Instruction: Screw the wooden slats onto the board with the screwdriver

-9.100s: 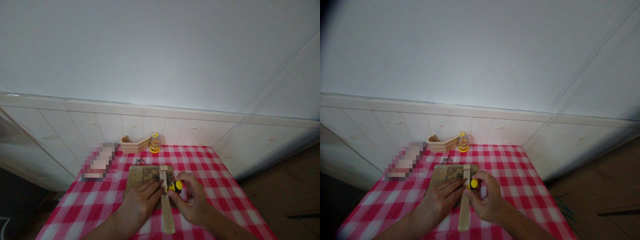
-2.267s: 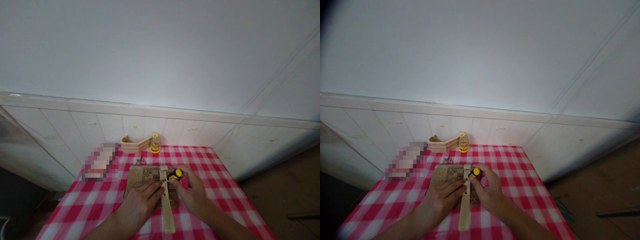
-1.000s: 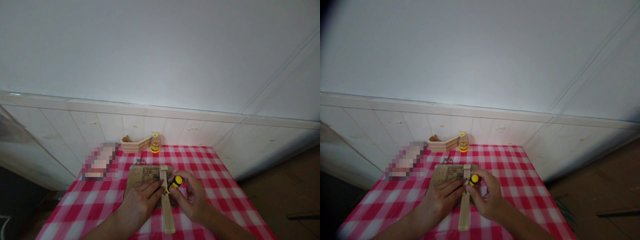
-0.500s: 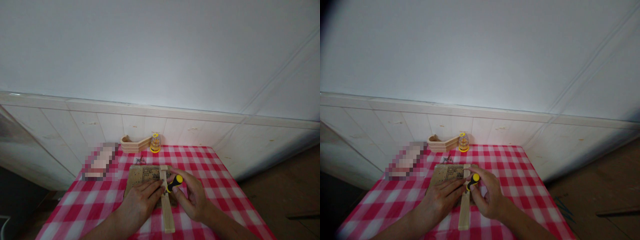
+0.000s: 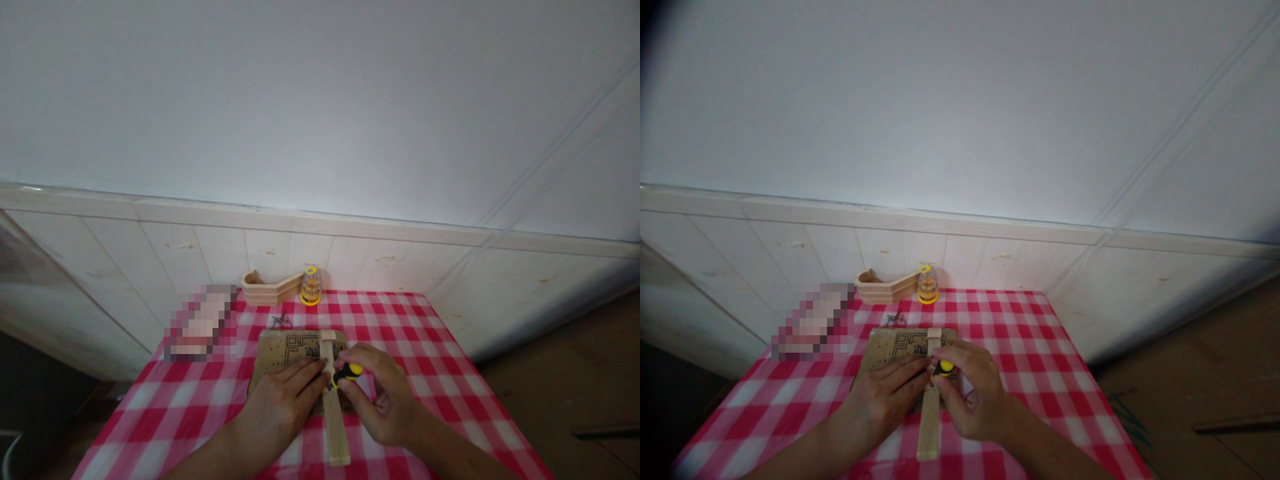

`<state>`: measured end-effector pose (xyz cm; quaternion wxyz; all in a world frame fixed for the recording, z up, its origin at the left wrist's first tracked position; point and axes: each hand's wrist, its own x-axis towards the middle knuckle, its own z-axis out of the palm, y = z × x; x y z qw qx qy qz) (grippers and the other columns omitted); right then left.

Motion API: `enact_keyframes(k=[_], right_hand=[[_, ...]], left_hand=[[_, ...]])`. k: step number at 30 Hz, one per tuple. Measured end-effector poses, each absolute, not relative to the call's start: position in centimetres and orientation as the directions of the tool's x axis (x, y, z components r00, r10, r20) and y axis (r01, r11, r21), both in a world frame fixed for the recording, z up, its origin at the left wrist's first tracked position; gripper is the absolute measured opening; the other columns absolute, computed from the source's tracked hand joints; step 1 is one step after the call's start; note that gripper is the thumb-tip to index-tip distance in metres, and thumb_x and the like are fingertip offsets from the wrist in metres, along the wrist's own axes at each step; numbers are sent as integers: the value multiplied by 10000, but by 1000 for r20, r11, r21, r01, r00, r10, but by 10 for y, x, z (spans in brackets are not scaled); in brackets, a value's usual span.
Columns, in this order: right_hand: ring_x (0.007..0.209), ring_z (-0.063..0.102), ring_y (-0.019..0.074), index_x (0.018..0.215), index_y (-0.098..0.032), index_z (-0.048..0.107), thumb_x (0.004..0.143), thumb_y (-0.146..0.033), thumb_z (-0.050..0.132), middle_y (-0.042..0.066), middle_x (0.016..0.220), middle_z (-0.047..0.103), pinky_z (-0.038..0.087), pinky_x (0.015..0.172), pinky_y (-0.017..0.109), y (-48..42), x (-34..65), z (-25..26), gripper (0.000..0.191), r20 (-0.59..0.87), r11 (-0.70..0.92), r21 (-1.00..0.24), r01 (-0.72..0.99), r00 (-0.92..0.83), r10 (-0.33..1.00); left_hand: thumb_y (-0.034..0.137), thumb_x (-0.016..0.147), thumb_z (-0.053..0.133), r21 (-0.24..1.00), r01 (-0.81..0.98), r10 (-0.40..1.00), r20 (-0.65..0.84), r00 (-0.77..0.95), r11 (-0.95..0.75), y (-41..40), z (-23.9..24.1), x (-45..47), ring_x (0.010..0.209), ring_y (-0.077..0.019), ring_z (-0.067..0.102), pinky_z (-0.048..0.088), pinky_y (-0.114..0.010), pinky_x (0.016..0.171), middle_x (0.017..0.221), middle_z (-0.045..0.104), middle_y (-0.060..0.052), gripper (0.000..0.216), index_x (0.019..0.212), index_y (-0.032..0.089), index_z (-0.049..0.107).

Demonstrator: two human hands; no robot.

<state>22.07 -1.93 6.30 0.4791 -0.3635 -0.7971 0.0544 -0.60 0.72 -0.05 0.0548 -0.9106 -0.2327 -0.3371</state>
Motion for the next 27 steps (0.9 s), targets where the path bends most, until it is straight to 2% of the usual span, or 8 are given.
enact_keyframes(k=[6, 18, 27], right_hand=[[902, 793, 242, 1284, -275, 616, 879, -156, 689, 62, 982, 806, 651, 793, 325, -17, 220, 63, 428, 749, 747, -394, 536, -283, 599], [826, 780, 223, 1202, -275, 652, 865, -235, 802, 52, 945, 792, 638, 751, 295, -14, 216, 61, 370, 754, 739, -460, 492, -223, 618], [802, 779, 220, 1169, -274, 666, 862, -307, 830, 45, 919, 790, 644, 764, 297, -15, 215, 60, 350, 773, 729, -441, 523, -191, 605]], left_hand=[[139, 1082, 386, 55, 463, 384, 648, 658, -885, 7, 2, -6, 1072, -226, 759, 653, -370, 902, 1229, 758, -109, 340, 1254, 145, 680], [116, 1073, 398, 53, 480, 386, 673, 630, -876, 7, -4, -4, 1074, -222, 760, 648, -360, 898, 1230, 759, -97, 345, 1257, 168, 685], [145, 1083, 408, 55, 473, 382, 674, 632, -879, 7, 1, -4, 1066, -226, 763, 647, -364, 906, 1205, 767, -103, 326, 1244, 161, 691]])
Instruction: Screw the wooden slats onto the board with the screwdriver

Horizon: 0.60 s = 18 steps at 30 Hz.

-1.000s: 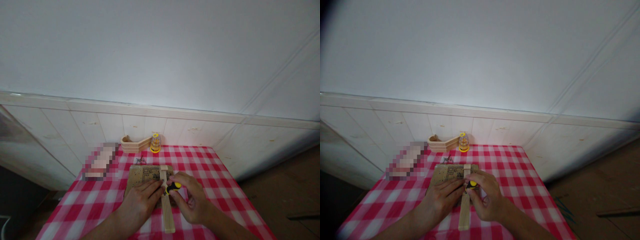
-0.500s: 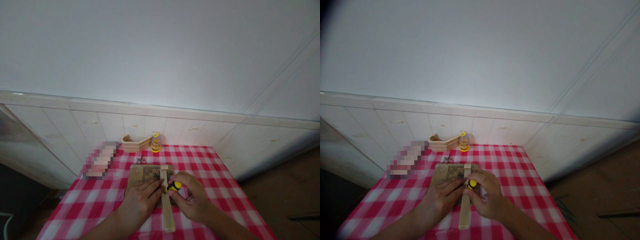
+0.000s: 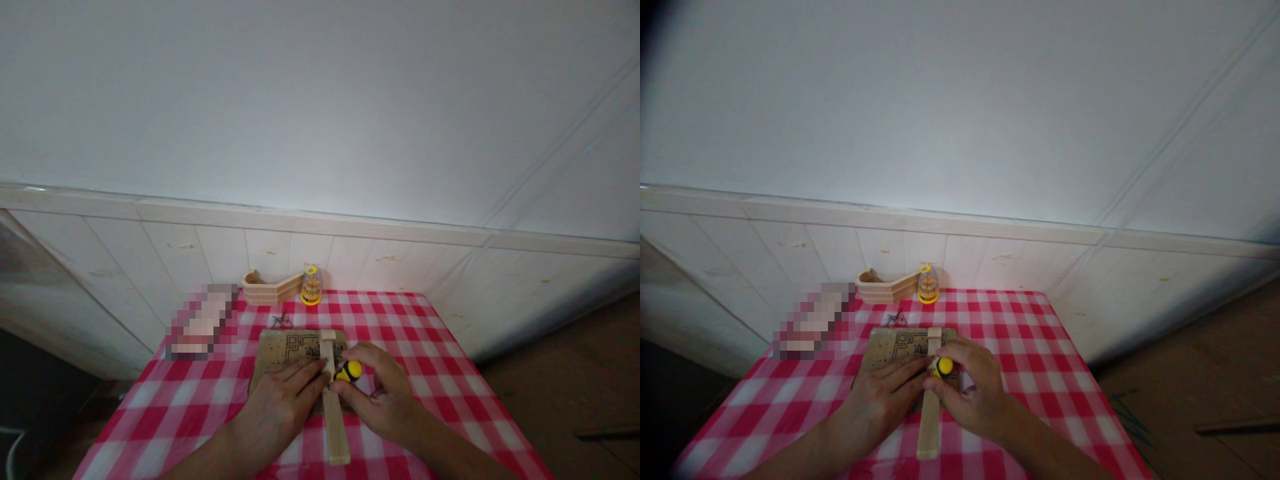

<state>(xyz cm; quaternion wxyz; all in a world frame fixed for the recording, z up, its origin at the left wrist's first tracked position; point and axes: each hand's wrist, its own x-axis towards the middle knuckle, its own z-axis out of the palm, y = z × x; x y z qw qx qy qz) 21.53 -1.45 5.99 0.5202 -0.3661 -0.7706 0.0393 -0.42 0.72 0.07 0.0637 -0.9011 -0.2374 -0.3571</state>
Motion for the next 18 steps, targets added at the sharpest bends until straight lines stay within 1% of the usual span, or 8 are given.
enact_keyframes(k=[4, 6, 10, 13, 18], right_hand=[[823, 783, 232, 1181, -276, 668, 855, -284, 829, 56, 946, 790, 651, 768, 317, -15, 217, 56, 363, 767, 721, -462, 517, -174, 617], [826, 781, 232, 1200, -278, 664, 864, -246, 806, 58, 955, 788, 653, 760, 322, -14, 218, 53, 367, 759, 714, -496, 493, -153, 633], [803, 767, 205, 1223, -294, 663, 892, -205, 758, 44, 964, 780, 646, 734, 303, -10, 220, 45, 356, 730, 650, -600, 466, -14, 684], [785, 757, 183, 1205, -309, 675, 887, -200, 768, 22, 952, 775, 641, 731, 283, -6, 218, 42, 349, 704, 605, -648, 462, 61, 707], [813, 777, 185, 1193, -305, 688, 902, -208, 754, 22, 962, 791, 649, 745, 280, -2, 218, 42, 314, 670, 586, -670, 456, 31, 742]], left_hand=[[130, 1081, 379, 55, 474, 382, 675, 631, -879, 7, 1, -4, 1055, -230, 767, 657, -365, 877, 1207, 767, -103, 347, 1231, 157, 691], [137, 1081, 377, 60, 474, 389, 665, 638, -879, 7, 1, -4, 1062, -231, 765, 655, -374, 889, 1217, 763, -105, 348, 1242, 159, 686], [104, 1055, 395, 55, 471, 390, 649, 653, -881, 7, -1, -6, 1084, -229, 757, 650, -383, 908, 1235, 755, -102, 359, 1277, 166, 669], [92, 1037, 425, 42, 468, 379, 653, 655, -883, 8, -3, -6, 1086, -223, 755, 645, -365, 917, 1227, 757, -106, 343, 1258, 164, 678], [97, 1044, 411, 44, 462, 373, 660, 652, -886, 9, -6, -6, 1097, -225, 753, 644, -368, 919, 1224, 757, -115, 352, 1262, 163, 680]])
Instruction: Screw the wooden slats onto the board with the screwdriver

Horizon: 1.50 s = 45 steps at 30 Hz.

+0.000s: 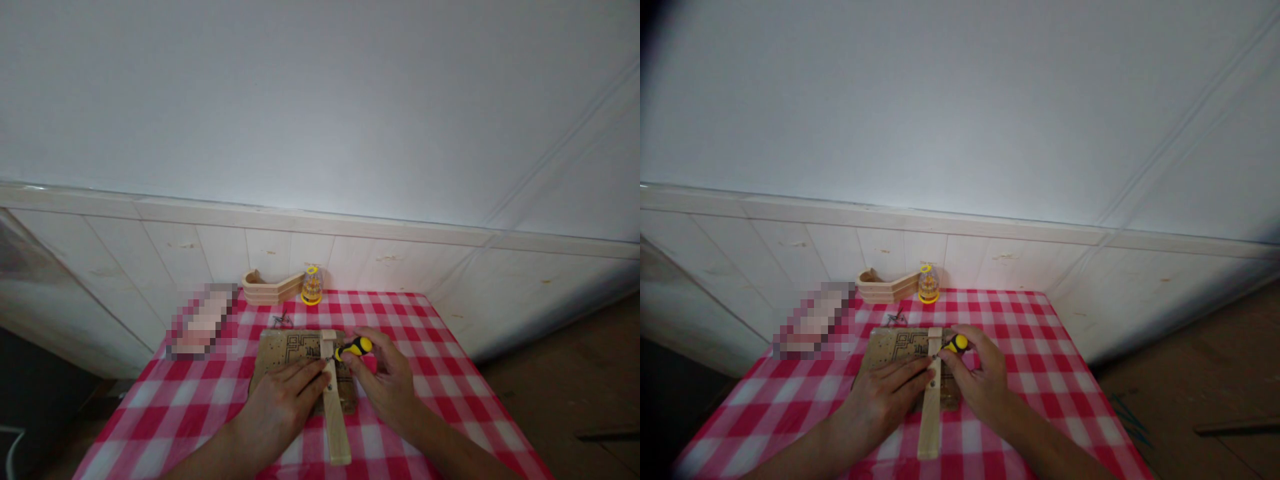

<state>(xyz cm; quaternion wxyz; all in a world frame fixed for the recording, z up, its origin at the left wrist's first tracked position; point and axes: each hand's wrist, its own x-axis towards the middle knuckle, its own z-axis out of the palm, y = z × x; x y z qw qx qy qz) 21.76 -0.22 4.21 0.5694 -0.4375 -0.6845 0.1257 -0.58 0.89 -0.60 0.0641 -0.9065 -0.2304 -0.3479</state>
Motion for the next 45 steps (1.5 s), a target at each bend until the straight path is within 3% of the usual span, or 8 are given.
enact_keyframes(k=[6, 10, 13, 19, 45], right_hand=[[872, 794, 213, 1287, -270, 690, 924, -229, 720, 66, 1055, 813, 662, 794, 325, -1, 221, 41, 367, 599, 525, -693, 494, -12, 801], [1051, 780, 253, 1443, -258, 598, 966, -203, 628, 118, 1218, 783, 666, 830, 361, -3, 223, 43, 481, 558, 513, -701, 496, -67, 827], [1136, 755, 264, 1447, -259, 591, 970, -196, 608, 128, 1305, 750, 665, 838, 356, -4, 223, 45, 482, 560, 532, -699, 478, -97, 823], [831, 791, 202, 1190, -271, 708, 901, -198, 692, 36, 993, 818, 650, 773, 303, -1, 218, 50, 299, 555, 505, -724, 470, -37, 831], [704, 716, 181, 997, -235, 696, 818, -295, 804, 17, 824, 761, 616, 666, 287, 0, 213, 46, 217, 513, 437, -797, 418, 84, 854]], left_hand=[[117, 1053, 417, 44, 470, 386, 641, 663, -881, 8, -6, -6, 1107, -229, 751, 645, -369, 918, 1241, 751, -129, 344, 1265, 161, 684], [136, 1074, 375, 45, 472, 387, 645, 659, -880, 7, -3, -6, 1111, -230, 751, 645, -360, 917, 1232, 756, -127, 361, 1262, 157, 683], [146, 1086, 354, 45, 472, 381, 658, 649, -881, 7, 0, -5, 1077, -233, 765, 655, -358, 887, 1224, 762, -116, 368, 1246, 156, 685], [135, 1085, 352, 42, 454, 369, 652, 662, -890, 8, 1, -6, 1073, -241, 768, 663, -373, 876, 1219, 767, -109, 364, 1245, 146, 678], [78, 1028, 438, 53, 448, 380, 623, 683, -893, 9, -6, -8, 1141, -234, 740, 642, -379, 940, 1260, 747, -119, 359, 1302, 152, 659]])
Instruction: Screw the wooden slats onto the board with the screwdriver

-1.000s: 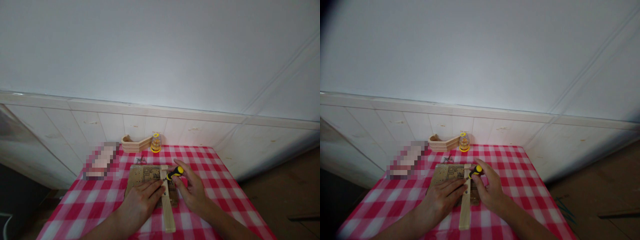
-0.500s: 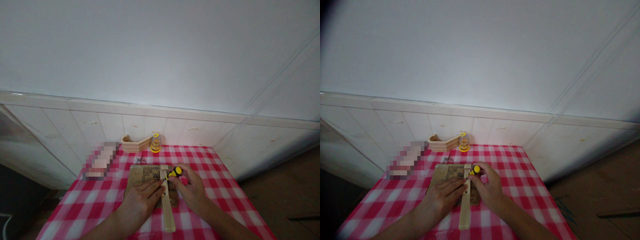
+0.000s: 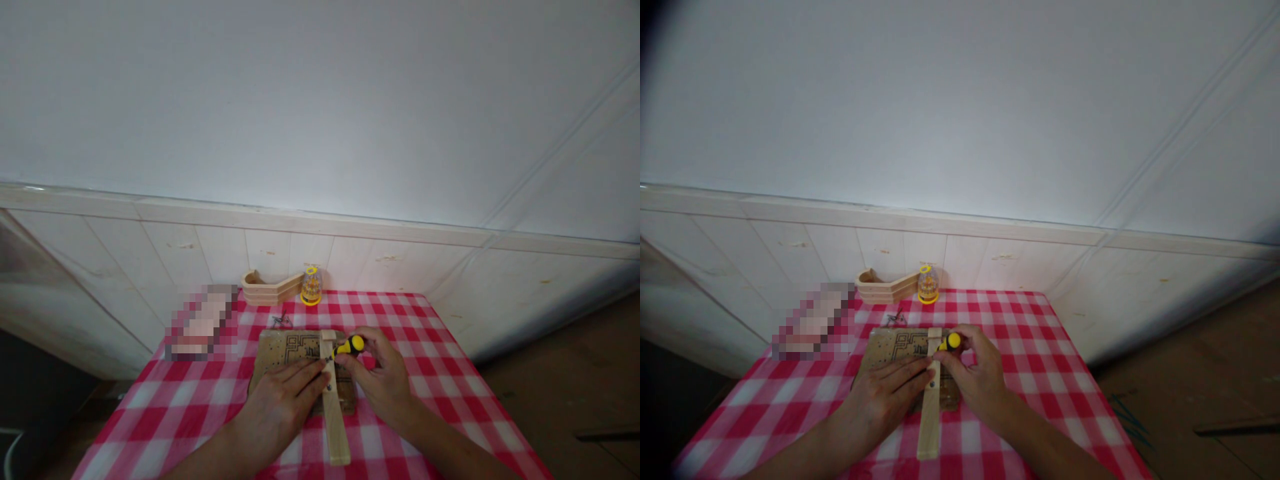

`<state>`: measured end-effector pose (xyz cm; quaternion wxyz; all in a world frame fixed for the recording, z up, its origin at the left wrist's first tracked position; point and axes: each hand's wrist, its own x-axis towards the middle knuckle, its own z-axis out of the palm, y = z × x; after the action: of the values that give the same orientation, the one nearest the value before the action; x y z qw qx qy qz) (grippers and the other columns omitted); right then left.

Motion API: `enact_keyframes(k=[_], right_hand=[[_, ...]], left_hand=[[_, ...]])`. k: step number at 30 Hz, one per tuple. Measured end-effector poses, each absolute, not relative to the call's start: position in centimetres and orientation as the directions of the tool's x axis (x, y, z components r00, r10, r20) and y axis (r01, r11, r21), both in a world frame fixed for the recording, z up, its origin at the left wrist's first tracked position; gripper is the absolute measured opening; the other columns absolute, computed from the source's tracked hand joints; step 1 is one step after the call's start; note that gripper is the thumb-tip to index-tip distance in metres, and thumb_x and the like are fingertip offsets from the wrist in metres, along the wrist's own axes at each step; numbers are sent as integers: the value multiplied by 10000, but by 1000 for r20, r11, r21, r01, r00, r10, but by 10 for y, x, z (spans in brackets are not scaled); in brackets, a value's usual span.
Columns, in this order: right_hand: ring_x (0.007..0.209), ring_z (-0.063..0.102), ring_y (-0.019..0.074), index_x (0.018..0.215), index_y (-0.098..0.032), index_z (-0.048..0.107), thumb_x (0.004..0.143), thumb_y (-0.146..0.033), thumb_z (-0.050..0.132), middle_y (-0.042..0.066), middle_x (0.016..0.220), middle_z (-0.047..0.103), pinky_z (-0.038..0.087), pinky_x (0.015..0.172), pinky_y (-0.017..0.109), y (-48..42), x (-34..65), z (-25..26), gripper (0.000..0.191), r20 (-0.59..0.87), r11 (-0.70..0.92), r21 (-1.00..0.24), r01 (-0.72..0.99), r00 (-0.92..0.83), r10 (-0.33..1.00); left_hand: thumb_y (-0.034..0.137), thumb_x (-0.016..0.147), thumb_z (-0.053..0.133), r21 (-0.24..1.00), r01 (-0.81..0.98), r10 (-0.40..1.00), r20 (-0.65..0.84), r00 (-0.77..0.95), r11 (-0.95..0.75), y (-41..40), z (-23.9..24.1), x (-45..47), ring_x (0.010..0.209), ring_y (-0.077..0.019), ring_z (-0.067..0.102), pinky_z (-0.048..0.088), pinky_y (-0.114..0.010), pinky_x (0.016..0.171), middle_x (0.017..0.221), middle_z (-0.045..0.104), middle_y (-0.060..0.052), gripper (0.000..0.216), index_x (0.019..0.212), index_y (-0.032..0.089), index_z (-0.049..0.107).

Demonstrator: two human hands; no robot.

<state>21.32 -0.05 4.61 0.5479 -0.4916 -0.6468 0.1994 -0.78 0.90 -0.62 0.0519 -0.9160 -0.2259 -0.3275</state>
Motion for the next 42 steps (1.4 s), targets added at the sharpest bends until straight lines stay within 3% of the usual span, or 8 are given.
enact_keyframes(k=[10, 14, 19, 25, 32, 36, 42], right_hand=[[707, 705, 177, 976, -244, 667, 815, -308, 806, 6, 817, 738, 605, 645, 280, -1, 213, 42, 222, 487, 416, -816, 401, 92, 868], [755, 714, 189, 1015, -257, 641, 861, -261, 757, 19, 856, 723, 620, 692, 304, -6, 214, 47, 193, 547, 485, -797, 361, 90, 832], [721, 660, 182, 1052, -259, 606, 881, -151, 686, 16, 835, 674, 589, 646, 297, -15, 214, 57, 218, 643, 621, -713, 325, -51, 764], [734, 671, 189, 1073, -257, 592, 866, -132, 672, 27, 855, 691, 592, 659, 304, -18, 213, 57, 255, 640, 638, -676, 369, -136, 756], [852, 749, 212, 1230, -256, 618, 874, -94, 630, 53, 950, 761, 620, 774, 324, -17, 213, 69, 391, 640, 684, -630, 368, -253, 726], [845, 749, 207, 1201, -265, 643, 852, -100, 666, 40, 936, 775, 611, 812, 323, -17, 212, 73, 387, 660, 711, -595, 375, -277, 698], [788, 734, 211, 1124, -274, 651, 834, -149, 767, 33, 903, 759, 606, 736, 314, -16, 214, 63, 337, 657, 682, -611, 402, -223, 720]], left_hand=[[92, 1030, 434, 65, 456, 394, 620, 678, -887, 9, -9, -8, 1148, -229, 735, 628, -376, 965, 1262, 745, -122, 366, 1306, 163, 663], [107, 1050, 408, 51, 450, 378, 633, 676, -891, 9, -6, -7, 1124, -232, 747, 640, -366, 936, 1247, 753, -119, 354, 1283, 153, 671], [114, 1059, 423, 73, 457, 393, 639, 661, -887, 7, -3, -7, 1115, -229, 750, 637, -377, 948, 1251, 751, -115, 341, 1301, 156, 660], [134, 1070, 410, 75, 456, 397, 628, 669, -887, 7, -1, -7, 1088, -233, 758, 651, -377, 903, 1261, 746, -124, 338, 1292, 163, 663], [130, 1074, 412, 59, 446, 379, 633, 675, -893, 9, 1, -7, 1114, -228, 748, 643, -381, 930, 1255, 750, -113, 333, 1303, 148, 653], [152, 1090, 398, 58, 443, 377, 627, 681, -895, 8, 3, -6, 1099, -232, 754, 651, -385, 919, 1253, 751, -120, 333, 1312, 130, 646], [140, 1094, 373, 73, 459, 386, 667, 638, -885, 7, 2, -4, 1078, -226, 761, 655, -374, 900, 1226, 763, -100, 344, 1261, 150, 675]])
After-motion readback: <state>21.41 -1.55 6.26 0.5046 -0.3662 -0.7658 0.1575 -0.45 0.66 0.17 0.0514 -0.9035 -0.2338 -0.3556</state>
